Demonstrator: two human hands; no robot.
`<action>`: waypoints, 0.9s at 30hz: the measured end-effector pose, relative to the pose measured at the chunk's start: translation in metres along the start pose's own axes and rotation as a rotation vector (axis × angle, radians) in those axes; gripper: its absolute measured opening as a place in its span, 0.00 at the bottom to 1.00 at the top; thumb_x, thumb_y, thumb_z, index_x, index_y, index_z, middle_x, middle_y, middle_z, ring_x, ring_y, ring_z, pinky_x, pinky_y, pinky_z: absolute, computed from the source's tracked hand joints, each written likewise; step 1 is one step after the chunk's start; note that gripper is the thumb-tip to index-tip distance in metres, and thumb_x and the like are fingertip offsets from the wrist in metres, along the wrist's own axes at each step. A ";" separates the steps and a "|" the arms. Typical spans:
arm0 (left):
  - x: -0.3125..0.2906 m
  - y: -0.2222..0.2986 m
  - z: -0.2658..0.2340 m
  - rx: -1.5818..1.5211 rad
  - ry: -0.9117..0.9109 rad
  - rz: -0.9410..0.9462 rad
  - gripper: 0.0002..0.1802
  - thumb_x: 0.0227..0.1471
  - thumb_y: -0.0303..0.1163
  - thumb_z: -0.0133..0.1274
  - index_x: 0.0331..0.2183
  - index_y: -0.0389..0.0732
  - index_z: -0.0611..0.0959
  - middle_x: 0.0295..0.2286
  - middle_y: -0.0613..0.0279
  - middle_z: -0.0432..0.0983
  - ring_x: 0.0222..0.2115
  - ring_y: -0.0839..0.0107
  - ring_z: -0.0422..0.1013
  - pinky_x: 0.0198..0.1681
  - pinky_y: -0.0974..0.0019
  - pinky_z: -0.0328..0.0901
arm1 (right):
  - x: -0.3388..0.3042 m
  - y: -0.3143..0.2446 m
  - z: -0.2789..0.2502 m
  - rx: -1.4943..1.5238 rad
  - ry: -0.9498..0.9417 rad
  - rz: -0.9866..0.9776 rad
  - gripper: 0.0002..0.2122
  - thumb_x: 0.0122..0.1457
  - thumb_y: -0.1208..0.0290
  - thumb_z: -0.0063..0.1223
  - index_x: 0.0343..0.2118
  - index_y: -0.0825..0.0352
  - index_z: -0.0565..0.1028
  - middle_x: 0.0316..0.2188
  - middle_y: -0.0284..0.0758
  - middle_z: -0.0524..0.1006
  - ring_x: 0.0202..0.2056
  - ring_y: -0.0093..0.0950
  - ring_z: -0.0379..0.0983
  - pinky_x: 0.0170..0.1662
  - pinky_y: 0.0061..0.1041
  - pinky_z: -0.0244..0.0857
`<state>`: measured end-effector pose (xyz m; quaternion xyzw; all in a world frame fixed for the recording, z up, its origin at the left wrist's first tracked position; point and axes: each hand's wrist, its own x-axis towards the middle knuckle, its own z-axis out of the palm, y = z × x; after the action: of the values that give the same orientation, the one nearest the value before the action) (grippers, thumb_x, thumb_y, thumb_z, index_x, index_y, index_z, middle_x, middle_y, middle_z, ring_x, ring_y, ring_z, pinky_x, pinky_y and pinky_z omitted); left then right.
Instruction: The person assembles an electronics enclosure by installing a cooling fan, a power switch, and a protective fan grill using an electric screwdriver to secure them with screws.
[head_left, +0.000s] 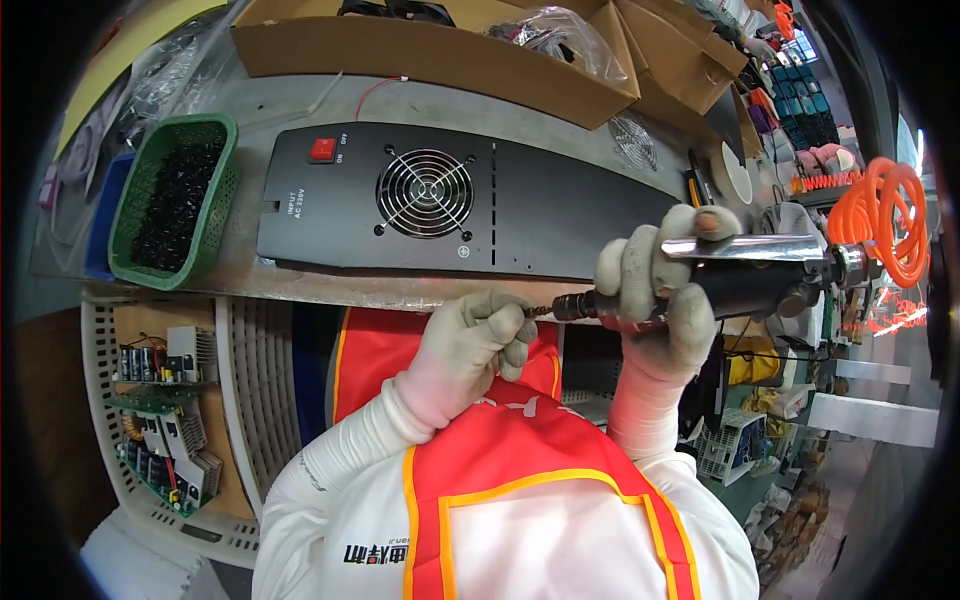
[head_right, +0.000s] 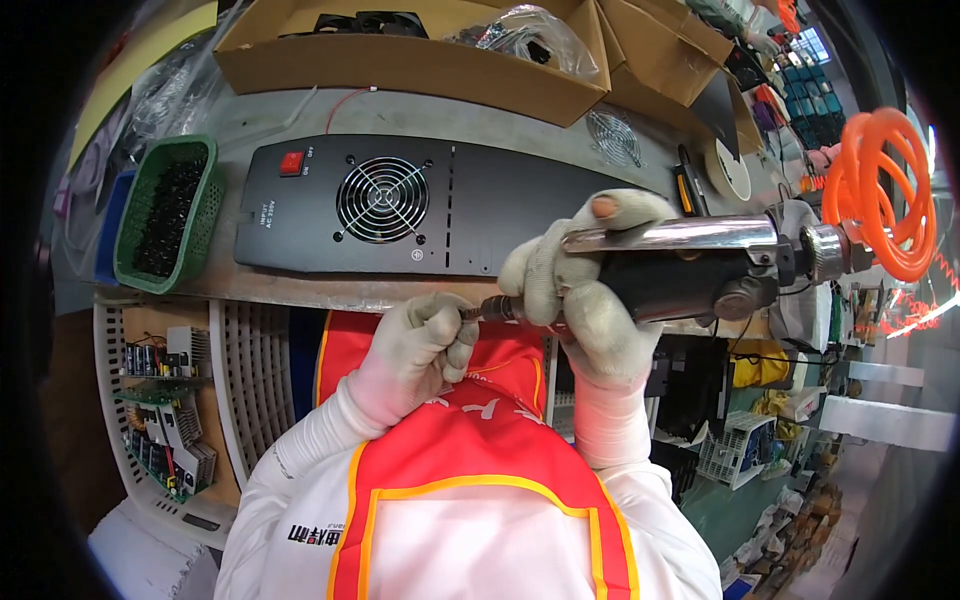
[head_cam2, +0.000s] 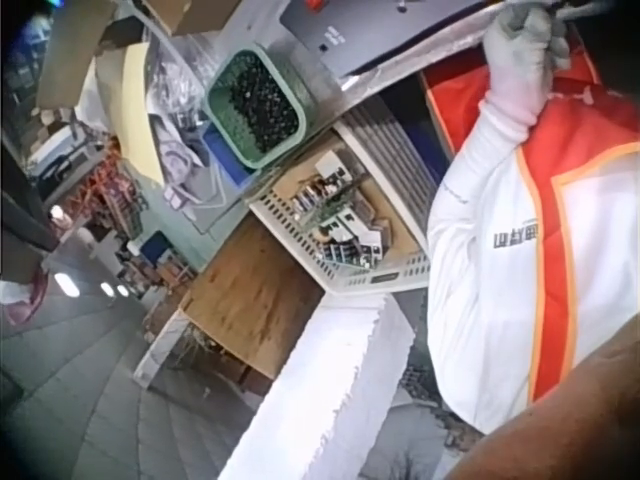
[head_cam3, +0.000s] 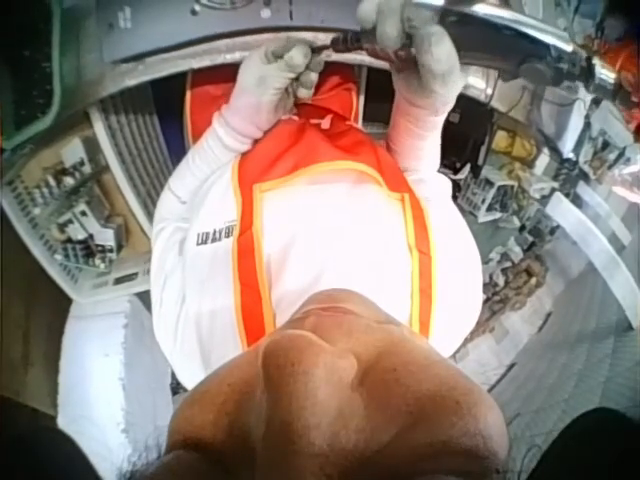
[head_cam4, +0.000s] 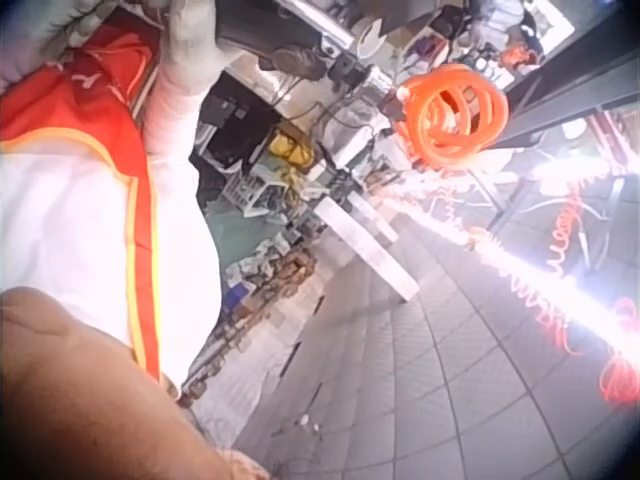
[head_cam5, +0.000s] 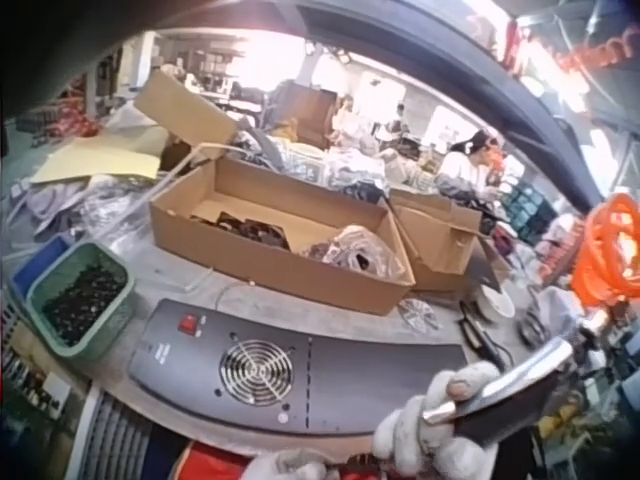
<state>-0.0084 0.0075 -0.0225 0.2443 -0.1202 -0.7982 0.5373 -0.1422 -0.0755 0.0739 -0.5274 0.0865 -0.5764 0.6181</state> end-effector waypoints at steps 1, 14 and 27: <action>0.000 -0.002 0.001 0.015 0.044 0.006 0.18 0.55 0.43 0.56 0.35 0.36 0.76 0.26 0.66 0.73 0.20 0.80 0.67 0.21 0.77 0.63 | -0.001 -0.003 0.000 -0.108 0.009 0.047 0.23 0.53 0.73 0.57 0.52 0.66 0.64 0.28 0.30 0.66 0.17 0.20 0.60 0.26 0.27 0.60; 0.005 -0.005 -0.002 0.065 0.103 0.146 0.11 0.56 0.34 0.54 0.36 0.35 0.77 0.27 0.63 0.75 0.20 0.79 0.68 0.22 0.76 0.64 | -0.005 0.003 0.021 -0.074 0.107 -0.022 0.17 0.53 0.83 0.49 0.47 0.64 0.66 0.35 0.37 0.71 0.14 0.16 0.56 0.24 0.23 0.58; -0.005 0.079 -0.038 2.107 0.320 0.904 0.32 0.30 0.39 0.65 0.43 0.44 0.76 0.47 0.55 0.68 0.49 0.52 0.63 0.54 0.48 0.56 | 0.019 0.042 0.010 -0.155 0.032 0.098 0.17 0.51 0.89 0.45 0.44 0.66 0.65 0.33 0.42 0.72 0.21 0.23 0.66 0.24 0.23 0.65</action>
<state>0.0761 -0.0162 -0.0173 0.6039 -0.7331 0.0027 0.3128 -0.1026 -0.0947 0.0563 -0.5596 0.1666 -0.5455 0.6013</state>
